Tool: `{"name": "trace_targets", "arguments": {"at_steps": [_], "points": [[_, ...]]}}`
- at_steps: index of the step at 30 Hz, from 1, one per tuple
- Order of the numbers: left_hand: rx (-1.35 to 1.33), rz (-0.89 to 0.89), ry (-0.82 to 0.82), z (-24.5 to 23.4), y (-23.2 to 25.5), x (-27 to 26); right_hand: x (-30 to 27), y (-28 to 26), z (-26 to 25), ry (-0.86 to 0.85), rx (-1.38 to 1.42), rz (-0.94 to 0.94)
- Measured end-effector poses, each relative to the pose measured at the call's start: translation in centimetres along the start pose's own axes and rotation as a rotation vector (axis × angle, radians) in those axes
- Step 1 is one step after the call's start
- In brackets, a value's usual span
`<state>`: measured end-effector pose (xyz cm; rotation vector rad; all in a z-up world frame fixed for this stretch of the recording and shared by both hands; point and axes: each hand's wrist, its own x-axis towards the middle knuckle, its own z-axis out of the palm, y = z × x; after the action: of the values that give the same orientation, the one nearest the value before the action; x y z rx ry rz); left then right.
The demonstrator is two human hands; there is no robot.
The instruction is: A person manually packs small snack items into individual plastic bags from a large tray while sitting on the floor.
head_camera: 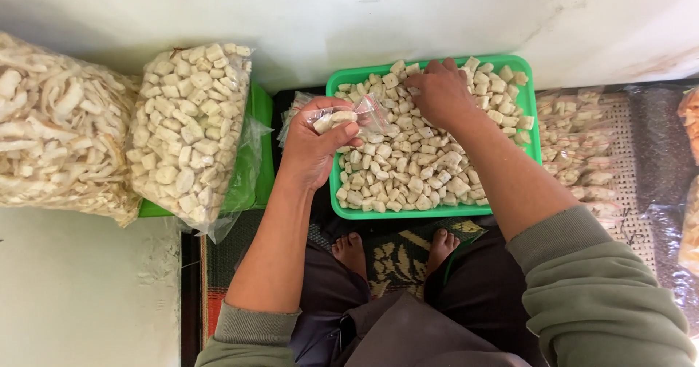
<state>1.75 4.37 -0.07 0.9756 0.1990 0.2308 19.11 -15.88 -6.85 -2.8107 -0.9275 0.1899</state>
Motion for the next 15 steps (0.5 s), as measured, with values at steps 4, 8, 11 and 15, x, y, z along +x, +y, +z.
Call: {"name": "trace_targets", "arguments": {"at_steps": [4, 8, 11, 15], "points": [[-0.004, -0.012, 0.001, 0.1, 0.2, 0.2, 1.0, 1.5, 1.3, -0.002, 0.061, 0.028], [0.001, -0.002, -0.007, -0.1, 0.0, 0.2, 0.3, 2.7, -0.3, -0.05, 0.356, 0.184], [-0.003, 0.001, -0.005, 0.2, 0.1, 0.1, -1.3, 2.5, -3.4, 0.006, 0.777, 0.31], [0.0, 0.001, -0.02, 0.0, -0.7, 0.1, -4.0, 2.2, -6.6, 0.087, 1.511, 0.333]]}}
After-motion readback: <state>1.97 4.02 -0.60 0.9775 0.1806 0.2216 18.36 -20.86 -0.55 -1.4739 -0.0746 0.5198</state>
